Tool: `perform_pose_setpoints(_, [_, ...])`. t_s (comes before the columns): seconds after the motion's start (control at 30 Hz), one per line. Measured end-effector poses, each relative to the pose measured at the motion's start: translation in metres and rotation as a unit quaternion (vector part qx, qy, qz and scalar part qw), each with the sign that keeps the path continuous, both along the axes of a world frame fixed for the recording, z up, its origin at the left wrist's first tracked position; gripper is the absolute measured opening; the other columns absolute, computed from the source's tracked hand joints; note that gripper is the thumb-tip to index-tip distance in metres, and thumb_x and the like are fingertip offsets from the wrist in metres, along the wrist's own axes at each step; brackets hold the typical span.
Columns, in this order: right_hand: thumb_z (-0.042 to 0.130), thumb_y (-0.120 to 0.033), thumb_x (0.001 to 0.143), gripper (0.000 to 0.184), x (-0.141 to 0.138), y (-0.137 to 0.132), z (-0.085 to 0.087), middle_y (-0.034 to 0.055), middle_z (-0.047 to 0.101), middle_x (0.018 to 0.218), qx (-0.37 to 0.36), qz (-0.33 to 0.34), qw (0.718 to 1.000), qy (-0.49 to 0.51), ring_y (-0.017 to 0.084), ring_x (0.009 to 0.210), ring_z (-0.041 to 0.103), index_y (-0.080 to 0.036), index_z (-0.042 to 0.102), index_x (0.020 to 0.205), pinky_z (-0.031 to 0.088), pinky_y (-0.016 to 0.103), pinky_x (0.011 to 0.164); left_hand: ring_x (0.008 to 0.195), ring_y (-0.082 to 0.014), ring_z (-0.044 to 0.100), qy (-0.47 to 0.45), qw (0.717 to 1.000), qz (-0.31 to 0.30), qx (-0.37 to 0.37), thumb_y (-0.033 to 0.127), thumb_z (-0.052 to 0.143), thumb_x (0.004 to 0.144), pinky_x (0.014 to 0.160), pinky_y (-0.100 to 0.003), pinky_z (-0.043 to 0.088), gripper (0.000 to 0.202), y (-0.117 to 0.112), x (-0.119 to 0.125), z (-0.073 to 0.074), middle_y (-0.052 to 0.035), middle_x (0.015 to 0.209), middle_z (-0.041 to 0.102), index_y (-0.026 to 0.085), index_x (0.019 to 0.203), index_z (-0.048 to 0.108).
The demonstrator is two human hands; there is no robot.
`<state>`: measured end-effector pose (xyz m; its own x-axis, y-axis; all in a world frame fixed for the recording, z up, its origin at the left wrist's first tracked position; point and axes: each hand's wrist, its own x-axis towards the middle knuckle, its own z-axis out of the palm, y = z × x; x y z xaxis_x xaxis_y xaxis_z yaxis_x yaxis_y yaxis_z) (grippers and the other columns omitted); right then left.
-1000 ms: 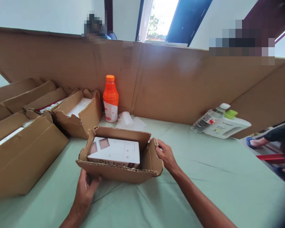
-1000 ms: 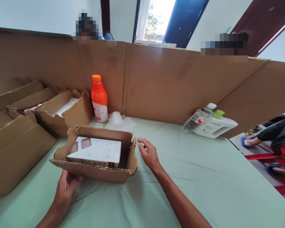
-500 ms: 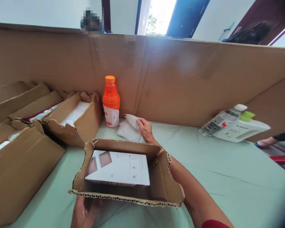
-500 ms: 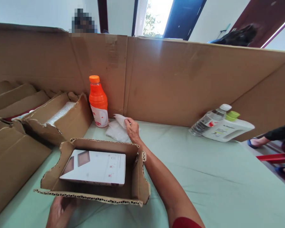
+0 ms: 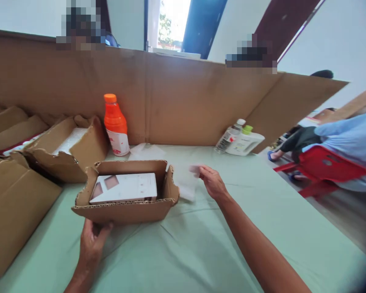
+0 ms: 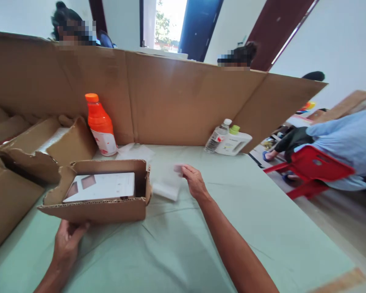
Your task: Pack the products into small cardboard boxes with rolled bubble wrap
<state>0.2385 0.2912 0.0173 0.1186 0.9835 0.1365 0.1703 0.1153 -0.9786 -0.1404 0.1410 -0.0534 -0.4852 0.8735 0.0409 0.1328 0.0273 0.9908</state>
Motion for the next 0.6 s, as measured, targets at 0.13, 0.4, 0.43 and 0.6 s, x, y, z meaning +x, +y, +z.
perform_pose_setpoints(0.13, [0.059, -0.065, 0.079, 0.051, 0.029, 0.001, 0.002, 0.0142, 0.077, 0.102, 0.004, -0.067, 0.998, 0.0, 0.026, 0.091, 0.072, -0.019, 0.071, 0.094, 0.055, 0.037, 0.072, 0.077, -0.0225, 0.058, 0.042, 0.999, 0.006, -0.003, 0.055, 0.074, 0.066, 0.07, -0.034, 0.05, 0.057, 0.002, -0.003, 0.004, -0.0017, 0.08, 0.06, 0.018, 0.106, 0.058])
perform_pose_setpoints(0.4, [0.065, -0.05, 0.078, 0.045, 0.06, -0.019, -0.001, 0.0189, 0.065, 0.128, 0.045, -0.199, 0.974, -0.101, 0.031, 0.123, 0.055, -0.015, 0.067, 0.106, 0.045, 0.047, 0.102, 0.084, -0.0212, 0.059, 0.09, 0.996, 0.001, 0.021, 0.048, 0.072, 0.068, 0.076, -0.033, 0.048, 0.053, -0.004, -0.004, 0.017, -0.0023, 0.09, 0.06, 0.019, 0.108, 0.054])
perform_pose_setpoints(0.43, [0.064, -0.048, 0.078, 0.043, 0.055, -0.031, -0.003, 0.0185, 0.064, 0.129, 0.052, -0.195, 0.973, -0.11, 0.031, 0.124, 0.055, -0.015, 0.067, 0.106, 0.045, 0.048, 0.101, 0.082, -0.0211, 0.059, 0.1, 0.995, 0.003, 0.007, 0.048, 0.071, 0.068, 0.075, -0.033, 0.048, 0.051, -0.006, -0.005, 0.017, -0.0022, 0.09, 0.06, 0.019, 0.106, 0.054])
perform_pose_setpoints(0.6, [0.064, -0.037, 0.082, 0.039, -0.014, -0.086, -0.01, 0.0118, 0.068, 0.128, 0.075, 0.015, 0.985, -0.157, 0.026, 0.112, 0.064, -0.021, 0.068, 0.117, 0.053, 0.043, 0.09, 0.071, -0.0191, 0.056, 0.222, 0.974, 0.039, -0.02, 0.046, 0.061, 0.073, 0.072, -0.034, 0.049, 0.029, -0.007, -0.007, 0.019, -0.0003, 0.083, 0.054, 0.021, 0.086, 0.058])
